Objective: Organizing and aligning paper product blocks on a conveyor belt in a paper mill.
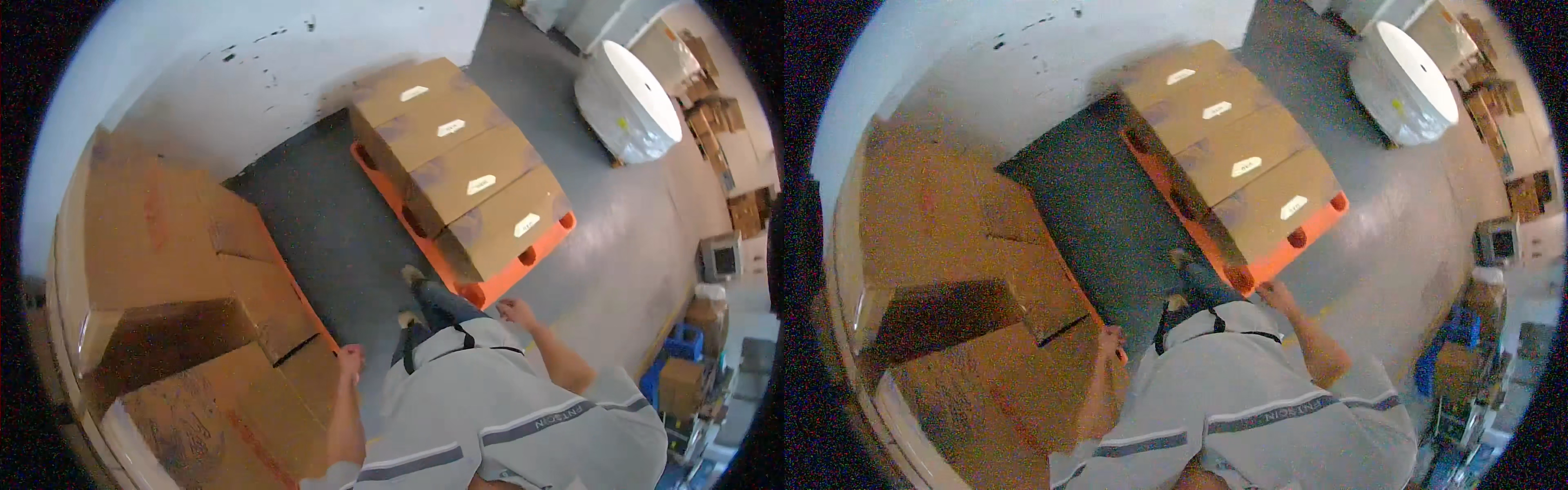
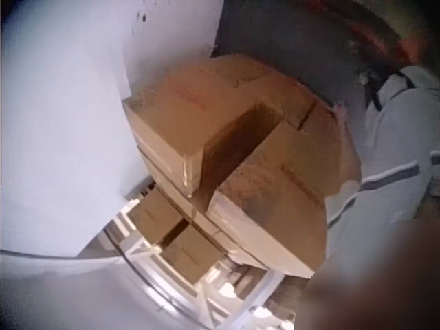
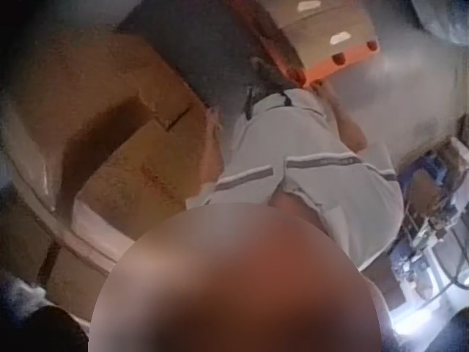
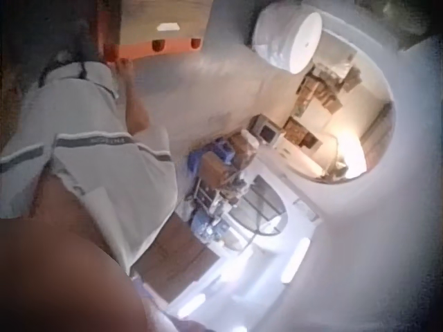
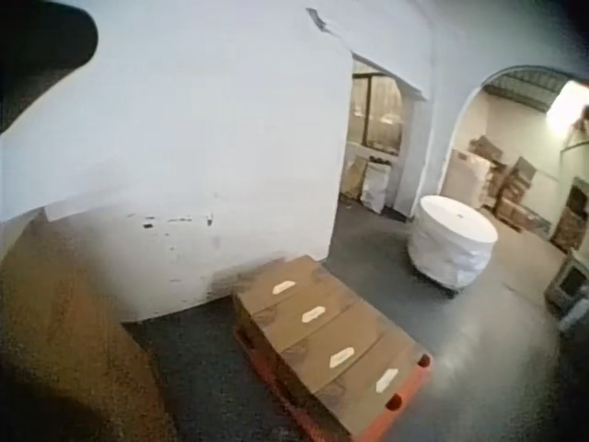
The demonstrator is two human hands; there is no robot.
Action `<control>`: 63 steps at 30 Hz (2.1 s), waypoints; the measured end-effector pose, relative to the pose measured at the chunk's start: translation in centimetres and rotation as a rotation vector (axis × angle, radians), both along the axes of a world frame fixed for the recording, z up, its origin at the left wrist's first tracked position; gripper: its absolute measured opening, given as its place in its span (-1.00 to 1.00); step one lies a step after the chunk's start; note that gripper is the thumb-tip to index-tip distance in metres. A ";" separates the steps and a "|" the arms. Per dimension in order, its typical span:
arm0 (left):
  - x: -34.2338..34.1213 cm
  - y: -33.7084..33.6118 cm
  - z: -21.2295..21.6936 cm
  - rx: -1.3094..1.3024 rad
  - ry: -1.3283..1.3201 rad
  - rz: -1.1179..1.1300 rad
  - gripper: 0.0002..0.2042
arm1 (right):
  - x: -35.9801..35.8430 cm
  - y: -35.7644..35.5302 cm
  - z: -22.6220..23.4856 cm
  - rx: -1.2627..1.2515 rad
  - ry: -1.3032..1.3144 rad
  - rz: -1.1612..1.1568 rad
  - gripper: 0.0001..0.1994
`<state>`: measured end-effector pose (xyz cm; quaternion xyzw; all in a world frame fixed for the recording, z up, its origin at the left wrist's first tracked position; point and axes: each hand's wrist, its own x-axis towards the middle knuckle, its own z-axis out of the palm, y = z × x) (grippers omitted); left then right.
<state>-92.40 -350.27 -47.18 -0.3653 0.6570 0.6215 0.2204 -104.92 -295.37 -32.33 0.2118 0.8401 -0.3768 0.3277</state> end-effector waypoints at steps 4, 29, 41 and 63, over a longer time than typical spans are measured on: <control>-1.2 0.2 -0.4 0.000 0.226 -0.026 -0.78 | 1.0 0.3 1.6 -0.199 0.044 -0.014 -0.72; 2.4 9.5 10.4 -0.003 -0.016 0.023 -0.75 | -3.5 1.2 -7.5 -0.220 -0.071 0.140 -0.65; -8.7 12.7 5.6 -0.073 -0.167 -0.231 -0.67 | -4.4 5.5 -19.5 -0.266 -0.014 -0.209 -0.65; -10.8 14.5 1.6 0.087 -0.091 -0.199 -0.79 | -3.8 9.8 -13.1 -0.151 0.165 -0.347 -0.67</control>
